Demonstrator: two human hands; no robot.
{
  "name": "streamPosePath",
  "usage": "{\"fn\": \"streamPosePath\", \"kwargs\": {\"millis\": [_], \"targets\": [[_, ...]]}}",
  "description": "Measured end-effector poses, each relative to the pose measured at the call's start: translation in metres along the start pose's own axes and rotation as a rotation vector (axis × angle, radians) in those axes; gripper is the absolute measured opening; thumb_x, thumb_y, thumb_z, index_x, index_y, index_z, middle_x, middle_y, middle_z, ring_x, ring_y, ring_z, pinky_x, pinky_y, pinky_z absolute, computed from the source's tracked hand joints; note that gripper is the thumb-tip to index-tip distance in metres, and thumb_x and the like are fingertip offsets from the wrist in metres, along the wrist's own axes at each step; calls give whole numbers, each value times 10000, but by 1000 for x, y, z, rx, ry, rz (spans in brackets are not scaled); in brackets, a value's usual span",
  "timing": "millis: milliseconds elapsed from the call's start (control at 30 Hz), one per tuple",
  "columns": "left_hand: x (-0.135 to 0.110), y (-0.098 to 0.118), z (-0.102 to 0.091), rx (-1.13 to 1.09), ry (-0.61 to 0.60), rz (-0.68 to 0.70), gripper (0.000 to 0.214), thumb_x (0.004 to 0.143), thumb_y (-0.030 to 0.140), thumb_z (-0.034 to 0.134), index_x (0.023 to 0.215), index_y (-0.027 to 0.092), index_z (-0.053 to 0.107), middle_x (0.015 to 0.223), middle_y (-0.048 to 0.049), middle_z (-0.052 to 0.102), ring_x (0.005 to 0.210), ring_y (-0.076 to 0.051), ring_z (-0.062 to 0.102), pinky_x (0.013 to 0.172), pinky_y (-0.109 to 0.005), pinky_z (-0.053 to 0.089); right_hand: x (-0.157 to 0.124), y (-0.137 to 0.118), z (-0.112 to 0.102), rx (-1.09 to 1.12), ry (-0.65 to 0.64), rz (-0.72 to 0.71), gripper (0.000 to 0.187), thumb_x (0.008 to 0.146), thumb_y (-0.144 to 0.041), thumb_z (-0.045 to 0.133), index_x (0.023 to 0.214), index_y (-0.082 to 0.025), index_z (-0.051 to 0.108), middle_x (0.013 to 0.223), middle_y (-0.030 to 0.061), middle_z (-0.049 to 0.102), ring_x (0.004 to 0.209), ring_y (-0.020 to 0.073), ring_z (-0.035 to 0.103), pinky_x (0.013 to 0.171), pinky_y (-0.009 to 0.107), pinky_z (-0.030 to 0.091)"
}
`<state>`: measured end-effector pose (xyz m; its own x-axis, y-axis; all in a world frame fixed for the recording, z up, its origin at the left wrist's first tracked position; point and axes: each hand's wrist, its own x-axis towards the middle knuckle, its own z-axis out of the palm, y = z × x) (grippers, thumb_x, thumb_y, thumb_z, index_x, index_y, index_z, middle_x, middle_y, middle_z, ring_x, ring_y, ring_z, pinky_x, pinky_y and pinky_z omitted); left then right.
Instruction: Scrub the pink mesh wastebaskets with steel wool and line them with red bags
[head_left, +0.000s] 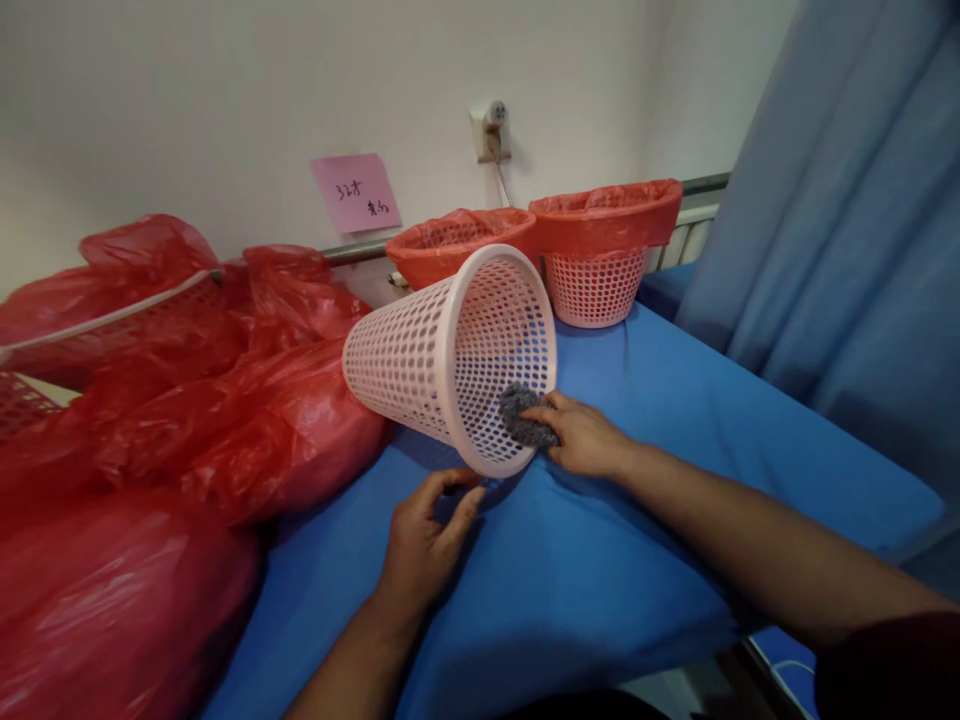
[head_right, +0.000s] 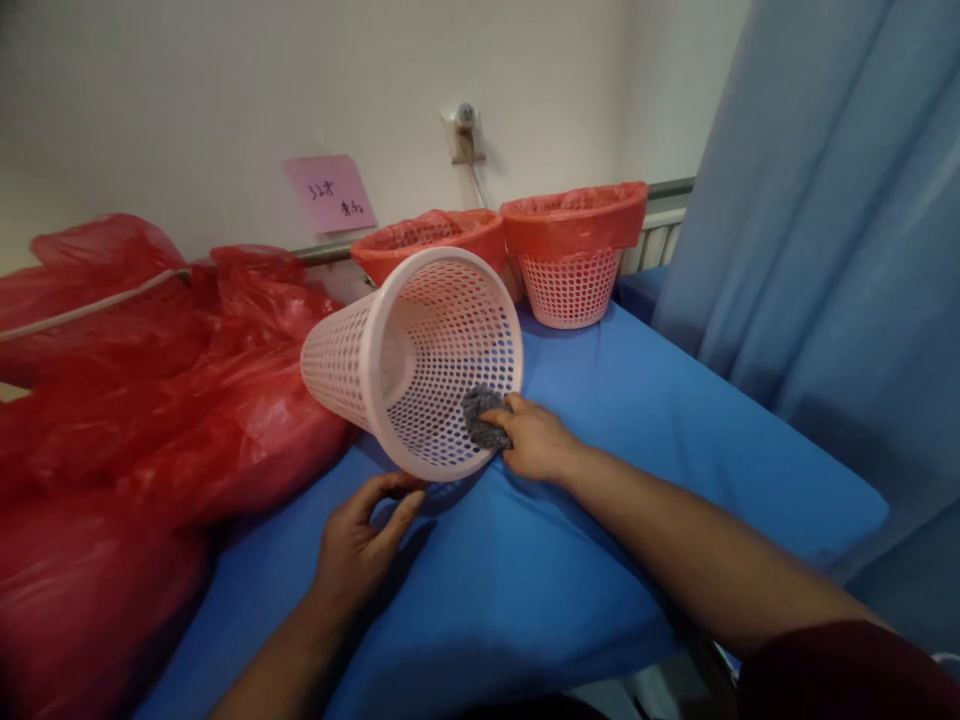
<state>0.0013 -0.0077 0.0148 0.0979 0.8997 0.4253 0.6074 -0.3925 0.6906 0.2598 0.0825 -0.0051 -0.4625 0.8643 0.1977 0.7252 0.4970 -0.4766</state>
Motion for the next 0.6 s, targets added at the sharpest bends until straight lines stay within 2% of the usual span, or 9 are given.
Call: {"fn": "streamPosePath", "kwargs": {"millis": [67, 167, 233, 300, 400, 467, 500, 533, 600], "targets": [[0, 0, 6, 16, -69, -25, 273, 887, 446, 731, 1005, 203, 769, 919, -57, 834, 797, -233, 777, 779, -344, 628, -4, -10, 11, 192, -54, -105, 644, 801, -130, 720, 1428, -254, 643, 1218, 57, 643, 1097, 203, 657, 1013, 316, 535], [-1, 0, 9, 5, -41, -43, 293, 922, 458, 677, 1010, 197, 775, 921, -70, 841, 790, -242, 784, 778, -354, 635, -7, -16, 17, 411, -95, -224, 656, 785, -96, 724, 1419, -246, 647, 1211, 56, 629, 1133, 204, 653, 1036, 336, 535], [-2, 1, 6, 5, -8, -35, 291, 955, 450, 627, 974, 198, 773, 889, -61, 835, 772, -230, 776, 766, -335, 629, -5, -11, 12, 335, -115, -230, 679, 769, -72, 727, 1415, -272, 654, 1206, 45, 636, 1110, 202, 654, 1012, 332, 541], [-2, 4, 2, 14, 31, -21, 290, 967, 439, 607, 932, 194, 759, 847, -51, 817, 754, -217, 761, 740, -312, 617, -2, 1, 1, 179, -104, -179, 671, 766, -45, 709, 1398, -267, 673, 1260, 72, 635, 1120, 234, 639, 1014, 368, 529], [-3, 7, -3, 20, 68, -10, 297, 979, 427, 581, 861, 195, 723, 768, -28, 771, 708, -195, 730, 700, -291, 594, 6, 22, -21, -118, 102, 21, 605, 859, -41, 599, 1411, -278, 669, 1453, 131, 542, 1201, 322, 573, 1030, 483, 488], [-3, 8, -4, 19, 64, -10, 304, 984, 428, 574, 835, 199, 706, 738, -17, 749, 688, -187, 715, 687, -286, 584, 11, 29, -31, -277, 260, 142, 572, 941, -65, 510, 1439, -312, 644, 1540, 126, 476, 1247, 358, 526, 1030, 531, 465], [-3, 8, -3, 17, 60, -10, 306, 986, 429, 571, 831, 200, 702, 736, -16, 745, 687, -186, 712, 686, -286, 581, 12, 29, -32, -298, 290, 174, 565, 959, -72, 488, 1447, -316, 636, 1552, 127, 463, 1259, 364, 513, 1034, 543, 458], [-3, 7, -2, 16, 59, -9, 305, 988, 430, 569, 839, 200, 703, 748, -18, 749, 698, -188, 716, 692, -288, 582, 12, 26, -31, -265, 273, 178, 560, 957, -70, 492, 1449, -296, 635, 1543, 144, 467, 1259, 367, 512, 1038, 551, 456], [-3, 6, -1, 18, 65, -6, 294, 991, 432, 567, 895, 197, 716, 810, -30, 774, 746, -199, 732, 723, -298, 591, 7, 13, -20, -128, 146, 130, 565, 898, -63, 580, 1430, -238, 654, 1451, 175, 532, 1207, 343, 558, 1031, 523, 484]]}}
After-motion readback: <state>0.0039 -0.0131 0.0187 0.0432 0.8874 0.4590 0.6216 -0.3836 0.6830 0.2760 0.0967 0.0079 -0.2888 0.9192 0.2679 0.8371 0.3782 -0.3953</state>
